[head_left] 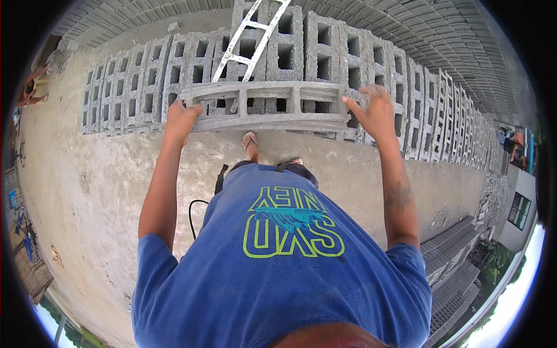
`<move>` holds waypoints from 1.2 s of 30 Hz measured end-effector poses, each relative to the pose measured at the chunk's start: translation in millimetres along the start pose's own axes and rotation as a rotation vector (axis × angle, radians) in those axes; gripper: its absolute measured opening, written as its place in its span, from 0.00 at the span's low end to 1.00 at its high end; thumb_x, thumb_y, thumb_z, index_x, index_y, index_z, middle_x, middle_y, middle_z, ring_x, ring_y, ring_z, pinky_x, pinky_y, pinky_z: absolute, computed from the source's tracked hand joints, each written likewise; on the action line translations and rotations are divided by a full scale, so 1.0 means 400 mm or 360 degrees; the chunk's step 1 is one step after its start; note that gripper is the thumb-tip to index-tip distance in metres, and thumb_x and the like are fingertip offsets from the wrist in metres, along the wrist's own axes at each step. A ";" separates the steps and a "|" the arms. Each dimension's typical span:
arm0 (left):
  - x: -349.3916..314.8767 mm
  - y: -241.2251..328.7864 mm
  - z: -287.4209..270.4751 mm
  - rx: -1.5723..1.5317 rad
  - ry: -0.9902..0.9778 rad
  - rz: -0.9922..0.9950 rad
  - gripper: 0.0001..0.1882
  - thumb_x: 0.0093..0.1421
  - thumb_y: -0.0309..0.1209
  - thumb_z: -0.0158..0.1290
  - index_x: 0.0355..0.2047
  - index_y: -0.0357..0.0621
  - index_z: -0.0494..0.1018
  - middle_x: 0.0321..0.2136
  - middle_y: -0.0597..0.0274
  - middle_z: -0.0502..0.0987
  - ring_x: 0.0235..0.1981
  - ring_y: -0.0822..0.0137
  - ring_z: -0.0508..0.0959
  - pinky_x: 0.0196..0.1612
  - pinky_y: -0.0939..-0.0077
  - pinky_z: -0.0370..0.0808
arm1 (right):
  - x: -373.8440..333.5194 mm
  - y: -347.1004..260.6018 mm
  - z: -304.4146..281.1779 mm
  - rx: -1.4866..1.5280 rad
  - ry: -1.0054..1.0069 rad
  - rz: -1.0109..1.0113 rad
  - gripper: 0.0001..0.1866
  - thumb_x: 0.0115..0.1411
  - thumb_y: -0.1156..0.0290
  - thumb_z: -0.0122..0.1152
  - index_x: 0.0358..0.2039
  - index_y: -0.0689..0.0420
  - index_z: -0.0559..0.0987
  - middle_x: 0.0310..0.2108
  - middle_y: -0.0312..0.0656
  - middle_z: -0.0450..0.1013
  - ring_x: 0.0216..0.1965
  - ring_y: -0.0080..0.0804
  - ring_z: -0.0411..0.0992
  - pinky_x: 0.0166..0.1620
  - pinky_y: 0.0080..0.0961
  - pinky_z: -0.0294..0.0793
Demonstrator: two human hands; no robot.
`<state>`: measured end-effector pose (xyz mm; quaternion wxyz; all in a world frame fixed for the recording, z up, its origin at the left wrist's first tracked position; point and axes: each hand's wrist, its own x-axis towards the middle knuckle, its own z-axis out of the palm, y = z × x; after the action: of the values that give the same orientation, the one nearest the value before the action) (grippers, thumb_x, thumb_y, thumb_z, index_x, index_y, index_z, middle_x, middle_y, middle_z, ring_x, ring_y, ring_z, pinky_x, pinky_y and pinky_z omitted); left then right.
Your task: The person picks up hollow concrete blocks from a large stack and places them onto a separate pile. They handle the blocks one at a time, moving between stacks and walking through the yard to place blocks in different locations.
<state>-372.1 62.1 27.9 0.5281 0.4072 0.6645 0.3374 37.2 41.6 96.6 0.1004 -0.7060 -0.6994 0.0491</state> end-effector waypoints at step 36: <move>0.085 0.019 -0.080 0.0263 -0.0211 -0.0153 0.16 0.52 0.34 0.50 0.35 0.30 0.73 0.31 0.58 0.75 0.32 0.68 0.71 0.36 0.73 0.67 | 0.100 -0.049 0.116 0.0198 -0.0584 -0.0195 0.21 0.45 0.64 0.65 0.40 0.59 0.77 0.31 0.54 0.75 0.36 0.49 0.74 0.42 0.37 0.73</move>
<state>-405.8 95.4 26.8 0.5511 0.4385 0.6723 0.2280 8.9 84.8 58.3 0.0175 -0.6338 -0.7431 0.2138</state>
